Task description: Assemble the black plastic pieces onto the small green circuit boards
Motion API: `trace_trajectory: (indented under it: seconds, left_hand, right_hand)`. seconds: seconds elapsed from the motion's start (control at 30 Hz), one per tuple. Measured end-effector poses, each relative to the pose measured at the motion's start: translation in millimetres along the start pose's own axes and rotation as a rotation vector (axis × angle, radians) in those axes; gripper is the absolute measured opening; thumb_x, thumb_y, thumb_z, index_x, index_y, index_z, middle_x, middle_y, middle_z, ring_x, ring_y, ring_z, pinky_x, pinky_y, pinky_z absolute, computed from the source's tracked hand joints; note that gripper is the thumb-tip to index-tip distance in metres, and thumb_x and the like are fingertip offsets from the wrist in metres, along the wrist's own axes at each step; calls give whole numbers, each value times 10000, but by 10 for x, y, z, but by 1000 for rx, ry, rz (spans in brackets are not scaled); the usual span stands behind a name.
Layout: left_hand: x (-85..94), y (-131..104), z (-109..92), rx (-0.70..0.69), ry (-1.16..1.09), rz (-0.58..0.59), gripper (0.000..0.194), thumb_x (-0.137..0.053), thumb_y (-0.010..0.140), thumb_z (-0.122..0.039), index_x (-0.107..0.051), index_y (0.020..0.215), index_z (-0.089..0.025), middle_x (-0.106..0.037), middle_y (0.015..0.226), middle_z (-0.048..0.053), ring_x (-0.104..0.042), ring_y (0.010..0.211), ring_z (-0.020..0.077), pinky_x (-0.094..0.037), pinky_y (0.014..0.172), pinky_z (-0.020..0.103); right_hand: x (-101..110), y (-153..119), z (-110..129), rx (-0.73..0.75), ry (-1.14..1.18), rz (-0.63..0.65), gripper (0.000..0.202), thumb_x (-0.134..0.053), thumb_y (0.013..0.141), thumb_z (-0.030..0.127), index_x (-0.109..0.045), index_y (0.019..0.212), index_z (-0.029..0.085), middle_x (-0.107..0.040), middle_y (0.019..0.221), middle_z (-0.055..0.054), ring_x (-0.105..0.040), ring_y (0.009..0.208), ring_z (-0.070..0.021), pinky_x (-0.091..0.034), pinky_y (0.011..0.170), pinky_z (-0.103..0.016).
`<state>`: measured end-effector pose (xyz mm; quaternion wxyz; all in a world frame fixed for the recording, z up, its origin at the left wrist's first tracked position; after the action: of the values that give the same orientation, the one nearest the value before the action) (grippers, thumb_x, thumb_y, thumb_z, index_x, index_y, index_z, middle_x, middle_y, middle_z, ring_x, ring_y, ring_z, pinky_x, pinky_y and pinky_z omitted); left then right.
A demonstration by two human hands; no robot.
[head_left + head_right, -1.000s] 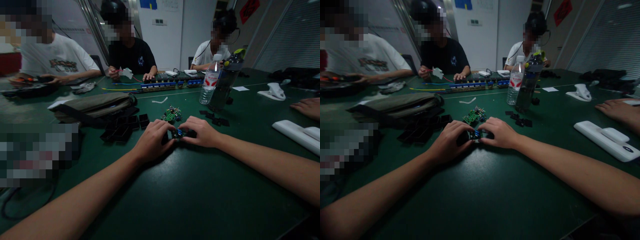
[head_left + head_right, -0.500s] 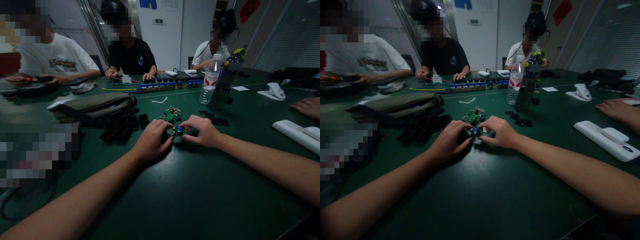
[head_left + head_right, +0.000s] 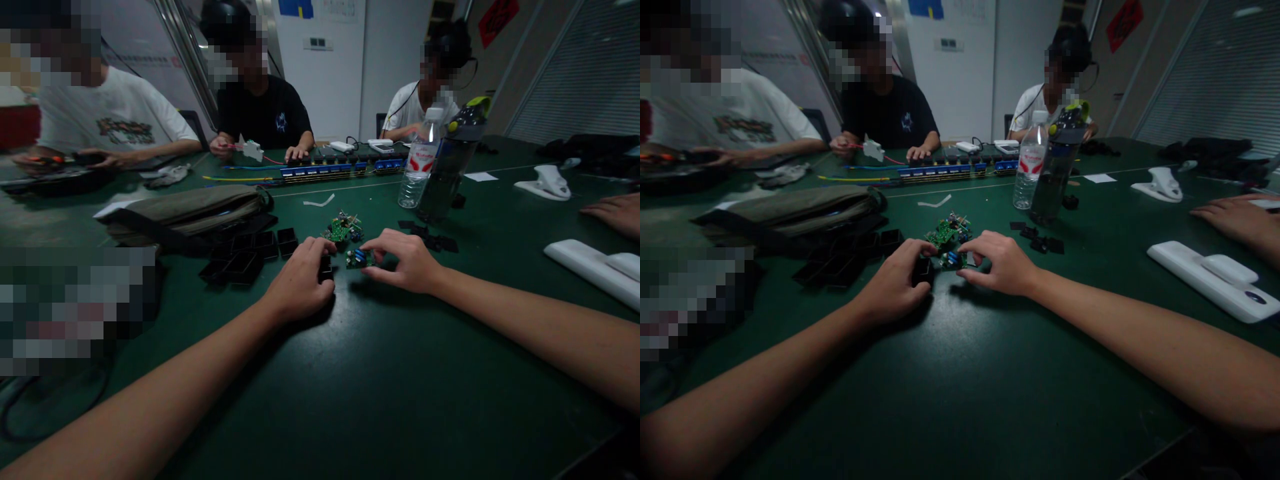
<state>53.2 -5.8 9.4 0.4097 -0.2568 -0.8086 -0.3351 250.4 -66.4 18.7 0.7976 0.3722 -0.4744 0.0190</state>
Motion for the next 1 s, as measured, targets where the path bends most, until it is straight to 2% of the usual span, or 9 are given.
trace_trajectory:
  seconds: [0.23,0.37,0.53,0.73,0.87,0.93,1.0]
  left_hand:
    - [-8,21,-9,-18,-41,-39,447,-607,725,-192,-547,1168,-166,-636,1118,101,-613,1027,240,-507,905,411]
    - [-16,32,31,5,-2,-60,305,-666,776,-320,-627,1043,-179,-669,981,74,-633,882,217,-526,790,371]
    - [-29,41,85,46,154,-66,373,-691,779,-477,-666,1008,-183,-668,919,77,-610,885,244,-503,762,373]
    - [-19,14,53,97,114,-14,350,-616,831,-363,-581,1134,-191,-671,799,44,-633,696,203,-465,616,309]
    - [21,-22,4,129,78,-80,430,-612,812,-323,-505,1210,-197,-597,647,-21,-581,556,163,-398,532,267]
    - [42,-37,-31,94,53,-115,390,-600,818,-322,-507,1174,-193,-564,621,-39,-546,525,140,-369,517,251]
    - [48,-45,-77,2,25,-96,347,-591,828,-330,-520,1135,-185,-547,615,-46,-524,519,124,-356,515,241]
  right_hand:
    - [10,-1,8,7,9,-46,337,-599,872,429,-678,1018,136,-625,709,-30,-553,707,-165,-435,698,-317]
    - [11,-2,-1,-13,2,-34,320,-600,868,418,-680,1027,152,-632,717,-28,-556,715,-167,-436,704,-321]
    - [13,0,-6,-21,-11,-38,313,-605,866,409,-681,1035,157,-630,711,-24,-555,708,-166,-436,704,-320]
    - [13,0,-4,-45,-2,-44,313,-604,869,419,-684,1018,155,-630,703,-23,-556,699,-164,-435,692,-313]
    - [12,-3,-2,-24,3,-49,335,-599,876,425,-687,1016,134,-626,699,-26,-554,691,-159,-432,687,-309]
    - [11,-6,-2,-14,6,-44,343,-597,878,430,-686,1020,131,-626,703,-28,-553,691,-158,-433,688,-309]
    - [10,-8,0,-2,15,-35,348,-593,881,436,-683,1031,135,-626,709,-28,-553,696,-159,-436,689,-309]
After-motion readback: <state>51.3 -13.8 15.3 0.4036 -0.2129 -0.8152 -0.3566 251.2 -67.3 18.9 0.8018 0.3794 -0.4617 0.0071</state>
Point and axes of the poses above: each hand's wrist, its own y-axis towards the middle knuckle, its own x-axis out of the back of the hand, z = x × y, the point moved 3 cm from there along y, towards the middle knuckle
